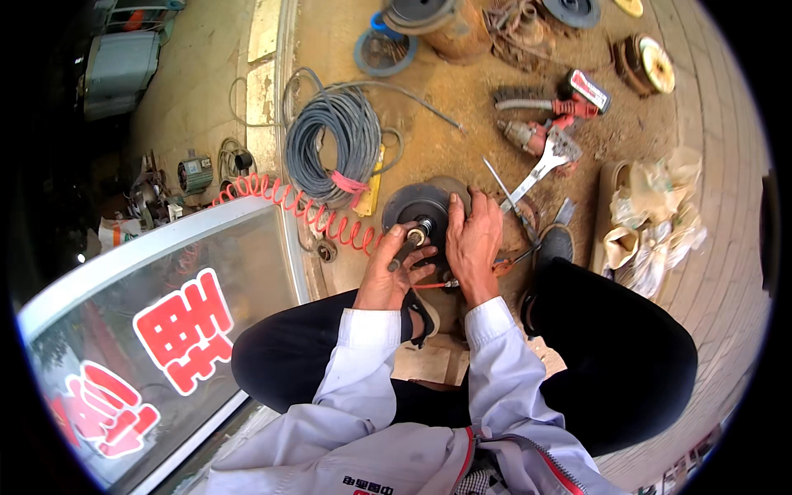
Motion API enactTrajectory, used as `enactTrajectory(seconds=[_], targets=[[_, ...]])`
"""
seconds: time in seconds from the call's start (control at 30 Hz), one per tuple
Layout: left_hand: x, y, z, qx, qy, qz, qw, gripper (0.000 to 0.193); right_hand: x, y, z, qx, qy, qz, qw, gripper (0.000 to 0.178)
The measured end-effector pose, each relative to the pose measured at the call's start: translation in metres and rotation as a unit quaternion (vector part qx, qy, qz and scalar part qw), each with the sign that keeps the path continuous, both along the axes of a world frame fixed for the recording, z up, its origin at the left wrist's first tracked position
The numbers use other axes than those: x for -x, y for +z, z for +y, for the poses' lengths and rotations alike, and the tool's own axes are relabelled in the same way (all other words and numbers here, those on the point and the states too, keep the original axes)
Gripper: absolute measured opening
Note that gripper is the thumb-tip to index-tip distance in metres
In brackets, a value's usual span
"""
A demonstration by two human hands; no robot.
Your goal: The person sits cross-legged on the ground and assembles a mechanical component, likely a motor or pump. They insert a small ring, attach a shaft, and use a wrench and an air tool to tighten the assembly.
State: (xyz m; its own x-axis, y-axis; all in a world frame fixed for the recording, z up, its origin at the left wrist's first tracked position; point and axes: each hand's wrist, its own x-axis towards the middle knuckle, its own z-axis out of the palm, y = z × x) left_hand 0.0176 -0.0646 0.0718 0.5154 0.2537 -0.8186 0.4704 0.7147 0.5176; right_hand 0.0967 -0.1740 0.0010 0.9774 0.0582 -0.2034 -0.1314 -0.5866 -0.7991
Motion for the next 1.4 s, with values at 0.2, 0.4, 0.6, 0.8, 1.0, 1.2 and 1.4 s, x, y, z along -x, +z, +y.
enactTrajectory(seconds=[0.2, 0.4, 0.6, 0.8, 1.0, 1.2, 1.4], targets=[[0.009, -0.014, 0.003, 0.019, 0.024, 0.004, 1.000, 0.053, -0.004, 0.069, 0.018, -0.054, 0.132, 0.055, 0.988, 0.029], [0.008, -0.019, -0.008, -0.047, -0.014, -0.027, 0.998, 0.078, 0.000, 0.065, 0.011, -0.117, 0.182, 0.254, 0.943, 0.068], [0.007, 0.004, -0.018, -0.068, -0.062, -0.095, 0.991, 0.079, -0.004, 0.059, -0.006, -0.296, 0.154, 0.414, 0.847, 0.057], [0.026, -0.017, -0.025, -0.039, -0.003, -0.149, 0.988, 0.075, 0.009, 0.071, -0.015, -0.332, 0.205, 0.408, 0.825, 0.059], [0.030, -0.041, -0.016, -0.136, -0.017, -0.145, 0.980, 0.067, 0.010, 0.078, -0.015, -0.247, 0.236, 0.397, 0.852, 0.083], [0.019, -0.006, -0.012, -0.114, -0.037, -0.109, 0.987, 0.060, 0.016, 0.035, -0.015, -0.349, 0.203, 0.469, 0.785, 0.078], [0.011, -0.016, -0.002, -0.161, -0.104, -0.150, 0.970, 0.063, 0.023, 0.035, -0.010, -0.431, 0.169, 0.430, 0.775, 0.090]])
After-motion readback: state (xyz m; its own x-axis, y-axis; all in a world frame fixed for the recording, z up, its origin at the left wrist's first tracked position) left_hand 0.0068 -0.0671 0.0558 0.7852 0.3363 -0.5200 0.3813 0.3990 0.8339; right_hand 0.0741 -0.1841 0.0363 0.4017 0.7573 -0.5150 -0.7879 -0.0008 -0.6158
